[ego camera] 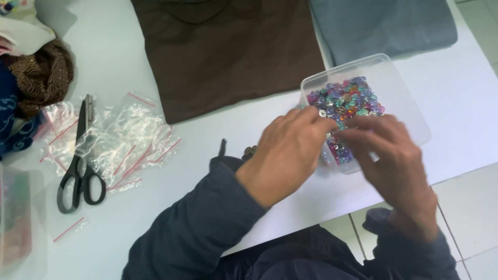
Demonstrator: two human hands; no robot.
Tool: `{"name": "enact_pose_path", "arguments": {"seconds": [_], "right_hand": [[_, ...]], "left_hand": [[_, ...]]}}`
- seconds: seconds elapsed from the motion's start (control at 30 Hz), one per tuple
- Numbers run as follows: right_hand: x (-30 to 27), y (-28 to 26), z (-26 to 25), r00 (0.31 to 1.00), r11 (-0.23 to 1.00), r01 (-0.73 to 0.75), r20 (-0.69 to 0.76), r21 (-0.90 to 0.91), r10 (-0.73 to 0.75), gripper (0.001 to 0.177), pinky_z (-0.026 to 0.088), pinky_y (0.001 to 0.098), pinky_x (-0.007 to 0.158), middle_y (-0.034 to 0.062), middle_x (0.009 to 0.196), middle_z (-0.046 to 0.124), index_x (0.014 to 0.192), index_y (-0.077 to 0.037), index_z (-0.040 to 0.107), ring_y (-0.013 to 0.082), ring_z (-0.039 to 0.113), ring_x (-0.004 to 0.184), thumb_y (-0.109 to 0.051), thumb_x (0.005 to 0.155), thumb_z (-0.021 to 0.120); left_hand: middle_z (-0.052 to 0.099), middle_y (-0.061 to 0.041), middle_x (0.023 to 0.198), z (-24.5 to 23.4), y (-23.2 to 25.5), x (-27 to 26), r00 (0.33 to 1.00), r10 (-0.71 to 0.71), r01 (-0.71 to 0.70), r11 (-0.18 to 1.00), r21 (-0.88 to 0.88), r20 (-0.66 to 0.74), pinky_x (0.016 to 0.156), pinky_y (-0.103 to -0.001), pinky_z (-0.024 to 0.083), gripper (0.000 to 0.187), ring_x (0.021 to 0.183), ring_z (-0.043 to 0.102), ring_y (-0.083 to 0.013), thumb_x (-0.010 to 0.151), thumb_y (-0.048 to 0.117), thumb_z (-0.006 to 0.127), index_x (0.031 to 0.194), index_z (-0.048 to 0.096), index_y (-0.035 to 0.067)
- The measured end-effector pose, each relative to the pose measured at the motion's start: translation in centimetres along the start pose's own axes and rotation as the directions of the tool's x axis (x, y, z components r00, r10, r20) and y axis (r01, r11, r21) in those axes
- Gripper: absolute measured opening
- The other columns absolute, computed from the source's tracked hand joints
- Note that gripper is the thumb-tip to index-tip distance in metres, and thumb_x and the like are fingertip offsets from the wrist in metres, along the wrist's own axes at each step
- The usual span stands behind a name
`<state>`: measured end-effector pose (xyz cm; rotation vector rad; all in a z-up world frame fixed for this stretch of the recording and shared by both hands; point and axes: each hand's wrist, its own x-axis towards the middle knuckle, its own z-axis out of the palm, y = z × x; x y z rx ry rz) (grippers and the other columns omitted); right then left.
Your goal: Sorting small colorful beads from a large container into small individual zip-lock bags and sealing them.
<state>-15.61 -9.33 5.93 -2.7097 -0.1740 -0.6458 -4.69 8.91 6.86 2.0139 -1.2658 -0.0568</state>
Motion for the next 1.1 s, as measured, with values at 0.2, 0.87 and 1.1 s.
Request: {"name": "enact_pose_path", "arguments": {"seconds": [0.2, 0.87, 1.1], "right_hand": [[-0.9, 10.8, 0.1, 0.984, 0.951, -0.005, 0.168, -0.308, 0.059, 0.020, 0.045, 0.0417, 0.083, 0.0034, 0.113, 0.071, 0.088, -0.014, 0.077, 0.0324, 0.055, 0.088, 0.005, 0.082, 0.076], [0.7, 9.0, 0.6, 0.982, 0.991, -0.129, 0.140, 0.034, 0.123, 0.010, 0.046, 0.0407, 0.093, 0.0098, 0.114, 0.068, 0.098, -0.007, 0.074, 0.0294, 0.060, 0.105, -0.010, 0.090, 0.079], [1.9, 0.8, 0.2, 0.998, 0.986, 0.031, 0.057, 0.161, -0.041, 0.013, 0.055, 0.0351, 0.083, 0.0078, 0.115, 0.069, 0.104, -0.009, 0.075, 0.0235, 0.066, 0.108, -0.011, 0.092, 0.082]], "left_hand": [[0.067, -0.010, 0.105, 12.3, 0.0, 9.3, 0.962, -0.165, 0.072, 0.923, 0.377, 0.220, 0.074, -0.044, 0.058, 0.016, 0.101, 0.066, -0.0313, 0.083, 0.018, 0.078, 0.098, 0.077, 0.018], [0.063, -0.009, 0.098, 11.7, -3.1, 9.3, 0.989, -0.141, 0.119, 0.929, 0.349, 0.040, 0.065, -0.045, 0.056, 0.017, 0.092, 0.064, -0.0319, 0.075, 0.006, 0.079, 0.087, 0.071, 0.016], [0.069, -0.004, 0.095, -2.3, -2.0, 1.8, 0.961, -0.133, 0.156, 0.984, -0.081, 0.244, 0.070, -0.043, 0.052, 0.004, 0.085, 0.070, -0.0273, 0.089, 0.016, 0.067, 0.093, 0.069, 0.016]]}}
